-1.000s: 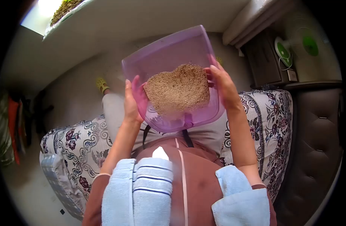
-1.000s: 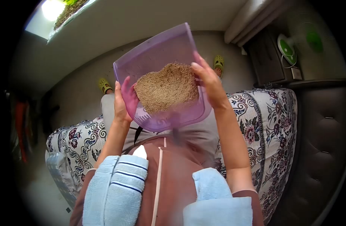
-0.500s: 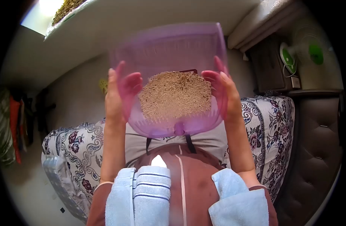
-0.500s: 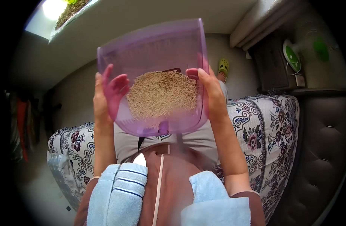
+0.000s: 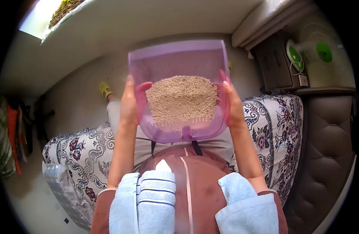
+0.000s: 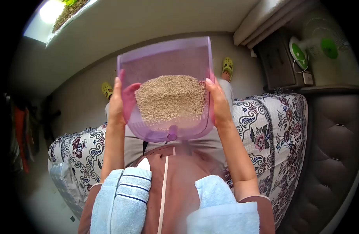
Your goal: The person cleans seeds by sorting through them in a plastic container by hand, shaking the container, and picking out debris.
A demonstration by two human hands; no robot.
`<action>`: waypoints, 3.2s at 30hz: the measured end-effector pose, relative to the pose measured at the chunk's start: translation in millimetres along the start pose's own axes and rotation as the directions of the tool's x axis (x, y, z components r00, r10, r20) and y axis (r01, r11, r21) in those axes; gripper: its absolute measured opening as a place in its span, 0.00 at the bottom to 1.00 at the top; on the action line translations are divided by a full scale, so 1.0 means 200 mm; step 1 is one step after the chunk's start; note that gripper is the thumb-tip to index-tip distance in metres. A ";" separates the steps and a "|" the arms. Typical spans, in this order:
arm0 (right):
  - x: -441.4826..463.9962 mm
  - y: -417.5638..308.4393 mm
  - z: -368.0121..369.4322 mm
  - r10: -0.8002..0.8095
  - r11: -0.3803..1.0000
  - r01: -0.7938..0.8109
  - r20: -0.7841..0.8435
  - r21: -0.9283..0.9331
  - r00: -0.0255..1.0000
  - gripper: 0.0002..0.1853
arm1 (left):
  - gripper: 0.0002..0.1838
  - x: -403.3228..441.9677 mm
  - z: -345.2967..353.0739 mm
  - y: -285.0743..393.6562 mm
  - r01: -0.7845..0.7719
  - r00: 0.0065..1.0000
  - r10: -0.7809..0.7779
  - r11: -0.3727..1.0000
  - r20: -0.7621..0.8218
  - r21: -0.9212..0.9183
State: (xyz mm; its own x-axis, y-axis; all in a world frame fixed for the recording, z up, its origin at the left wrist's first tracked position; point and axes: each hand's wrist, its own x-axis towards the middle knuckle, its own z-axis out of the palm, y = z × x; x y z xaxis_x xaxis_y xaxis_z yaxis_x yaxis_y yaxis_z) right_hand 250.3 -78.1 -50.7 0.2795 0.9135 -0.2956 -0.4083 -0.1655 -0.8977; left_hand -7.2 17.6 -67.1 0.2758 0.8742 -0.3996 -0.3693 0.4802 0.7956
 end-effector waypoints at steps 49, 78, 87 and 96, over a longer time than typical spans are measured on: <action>-0.10 0.06 -0.01 -0.308 0.951 0.305 0.125 0.047 0.943 0.33 | 0.32 -0.06 0.00 0.03 -0.385 0.911 0.363 0.919 0.197 0.089; -0.17 -0.01 -0.04 0.046 0.988 -0.040 -0.040 0.151 0.998 0.22 | 0.31 -0.10 0.08 0.06 -0.123 0.992 0.118 0.983 0.045 0.133; -0.13 0.15 -0.05 -0.205 0.968 0.183 0.119 0.171 0.972 0.33 | 0.30 -0.08 0.08 0.01 -0.392 0.919 0.387 0.918 0.078 0.062; -0.14 0.07 -0.05 -0.009 0.972 -0.004 0.055 0.236 0.998 0.30 | 0.30 -0.12 0.07 0.09 -0.168 0.986 0.157 0.944 0.064 0.285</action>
State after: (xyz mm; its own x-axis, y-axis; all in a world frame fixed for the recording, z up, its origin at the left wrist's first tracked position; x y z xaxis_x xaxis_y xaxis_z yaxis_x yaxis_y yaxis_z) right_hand 246.3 -108.9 -58.4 0.2350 0.9340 -0.2692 -0.6028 -0.0772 -0.7941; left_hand -8.2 4.9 -37.2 0.2703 0.9323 -0.2402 -0.1425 0.2855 0.9477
